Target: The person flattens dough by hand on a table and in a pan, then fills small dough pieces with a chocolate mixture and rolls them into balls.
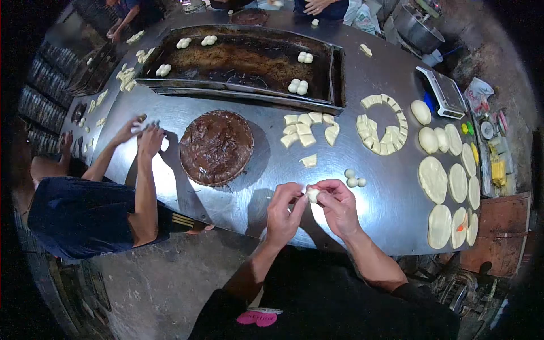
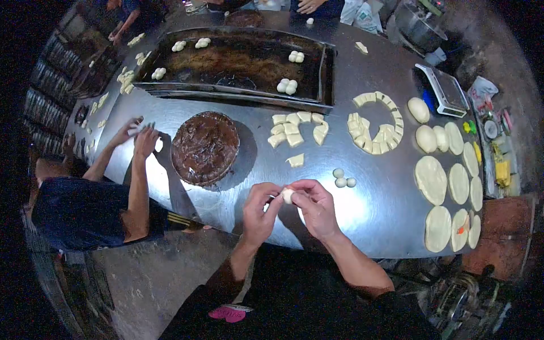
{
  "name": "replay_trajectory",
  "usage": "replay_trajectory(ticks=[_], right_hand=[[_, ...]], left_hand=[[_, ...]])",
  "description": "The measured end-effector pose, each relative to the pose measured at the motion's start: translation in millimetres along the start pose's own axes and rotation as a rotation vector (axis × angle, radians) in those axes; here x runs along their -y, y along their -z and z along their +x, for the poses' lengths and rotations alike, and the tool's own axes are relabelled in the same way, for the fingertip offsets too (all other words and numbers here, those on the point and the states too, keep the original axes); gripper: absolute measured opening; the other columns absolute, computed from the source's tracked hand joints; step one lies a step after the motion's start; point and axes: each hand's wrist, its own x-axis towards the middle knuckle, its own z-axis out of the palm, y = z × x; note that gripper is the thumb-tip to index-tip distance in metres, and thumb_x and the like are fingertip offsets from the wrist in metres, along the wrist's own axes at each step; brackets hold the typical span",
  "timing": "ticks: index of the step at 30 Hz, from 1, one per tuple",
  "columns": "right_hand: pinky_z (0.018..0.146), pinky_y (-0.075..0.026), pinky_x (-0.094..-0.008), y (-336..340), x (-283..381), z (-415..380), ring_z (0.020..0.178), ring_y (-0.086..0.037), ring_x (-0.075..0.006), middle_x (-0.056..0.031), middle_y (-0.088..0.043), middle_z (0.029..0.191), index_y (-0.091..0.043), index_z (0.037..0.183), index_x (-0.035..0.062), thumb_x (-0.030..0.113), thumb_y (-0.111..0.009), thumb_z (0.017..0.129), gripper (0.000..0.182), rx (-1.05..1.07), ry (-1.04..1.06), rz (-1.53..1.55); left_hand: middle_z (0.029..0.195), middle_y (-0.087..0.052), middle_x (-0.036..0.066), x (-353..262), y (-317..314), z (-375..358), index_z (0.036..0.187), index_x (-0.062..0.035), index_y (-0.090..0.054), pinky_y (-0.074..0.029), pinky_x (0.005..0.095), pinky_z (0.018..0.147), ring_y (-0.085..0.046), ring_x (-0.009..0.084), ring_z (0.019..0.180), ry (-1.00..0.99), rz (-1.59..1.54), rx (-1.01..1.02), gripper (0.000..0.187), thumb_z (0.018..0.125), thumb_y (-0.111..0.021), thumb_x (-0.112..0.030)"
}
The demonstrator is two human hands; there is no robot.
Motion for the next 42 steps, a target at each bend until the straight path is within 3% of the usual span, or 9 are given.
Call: replay_trajectory(ticks=[11,14,16,20,22,25,31,36,42], right_hand=[[0.093,-0.049,-0.0325,45.1,42.7,-30.8,0.103,-0.060,-0.0177,-0.0131,-0.062,0.111,-0.058,0.114,-0.0016,0.003,-0.055,0.092,0.022,0.084,-0.098,0.035],[0.093,-0.049,-0.0328,67.9,47.3,-44.2,0.104,-0.060,-0.0186,-0.0138,-0.061,0.113,-0.057,0.111,-0.0017,0.000,-0.057,0.090,0.021,0.101,-0.006,0.045],[0.093,-0.049,-0.0331,77.2,52.5,-52.5,0.105,-0.060,-0.0193,-0.0141,-0.060,0.114,-0.056,0.110,-0.0018,-0.002,-0.058,0.089,0.022,0.112,0.038,0.049],[0.095,-0.048,-0.0334,87.5,62.9,-61.2,0.108,-0.059,-0.0212,-0.0146,-0.059,0.114,-0.052,0.112,-0.0014,-0.006,-0.059,0.086,0.027,0.170,0.052,0.104],[0.095,-0.049,-0.0334,88.0,63.2,-63.0,0.109,-0.059,-0.0217,-0.0147,-0.059,0.114,-0.051,0.114,-0.0011,-0.006,-0.059,0.086,0.029,0.198,0.046,0.095],[0.095,-0.049,-0.0335,84.7,60.2,-64.4,0.109,-0.059,-0.0216,-0.0149,-0.059,0.113,-0.051,0.113,-0.0014,-0.006,-0.059,0.085,0.030,0.185,0.020,0.058],[0.090,-0.052,-0.0334,62.0,58.9,-60.8,0.107,-0.060,-0.0217,-0.0146,-0.061,0.113,-0.051,0.116,-0.0017,-0.004,-0.064,0.084,0.035,0.155,0.223,-0.273],[0.084,-0.055,-0.0328,44.1,50.8,-44.1,0.098,-0.066,-0.0210,-0.0133,-0.065,0.108,-0.056,0.114,0.0006,0.000,-0.068,0.081,0.035,0.206,0.525,-0.884],[0.086,-0.054,-0.0339,28.2,42.5,-23.2,0.102,-0.064,-0.0216,-0.0146,-0.064,0.108,-0.053,0.119,-0.0012,-0.004,-0.067,0.081,0.040,0.261,0.688,-1.197]], left_hand=[[0.088,-0.063,0.010,-35.3,-55.8,-31.6,0.092,0.0014,-0.063,-0.051,0.0265,0.071,-0.062,0.0164,0.079,-0.174,0.162,-0.042,0.010,0.083,-0.066,0.003],[0.092,-0.064,0.012,-40.8,-81.7,-48.2,0.095,0.0003,-0.063,-0.053,0.0287,0.071,-0.064,0.0202,0.079,-0.121,0.165,-0.033,0.011,0.084,-0.066,0.001],[0.094,-0.064,0.012,-41.5,-100.6,-59.1,0.099,-0.0002,-0.062,-0.053,0.0287,0.073,-0.064,0.0199,0.080,0.094,-0.182,-0.139,0.015,0.084,-0.066,0.001],[0.092,-0.061,0.009,-60.2,-109.8,-65.1,0.100,-0.0004,-0.060,-0.049,0.0272,0.073,-0.060,0.0153,0.083,0.078,-0.227,-0.126,0.015,0.085,-0.062,0.003],[0.093,-0.064,0.011,-62.3,-103.9,-66.7,0.104,-0.0003,-0.059,-0.052,0.0294,0.072,-0.064,0.0178,0.079,-0.150,0.286,-0.011,0.020,0.085,-0.064,0.000],[0.092,-0.063,0.011,-56.5,-100.4,-68.3,0.104,0.0006,-0.059,-0.051,0.0290,0.070,-0.063,0.0172,0.078,-0.150,0.301,0.005,0.017,0.087,-0.063,-0.003],[0.090,-0.064,0.008,-45.6,-82.5,-65.8,0.100,0.0020,-0.059,-0.050,0.0264,0.068,-0.062,0.0123,0.074,0.348,-0.242,0.034,0.016,0.092,-0.059,-0.012],[0.088,-0.064,0.007,-27.6,-54.1,-49.0,0.101,0.0034,-0.058,-0.050,0.0249,0.068,-0.060,0.0104,0.074,0.406,-0.192,0.084,0.016,0.093,-0.058,-0.010],[0.088,-0.065,0.006,-10.5,-37.8,-23.7,0.101,0.0053,-0.060,-0.051,0.0240,0.068,-0.061,0.0114,0.075,0.419,-0.353,0.135,0.016,0.092,-0.060,-0.008]])
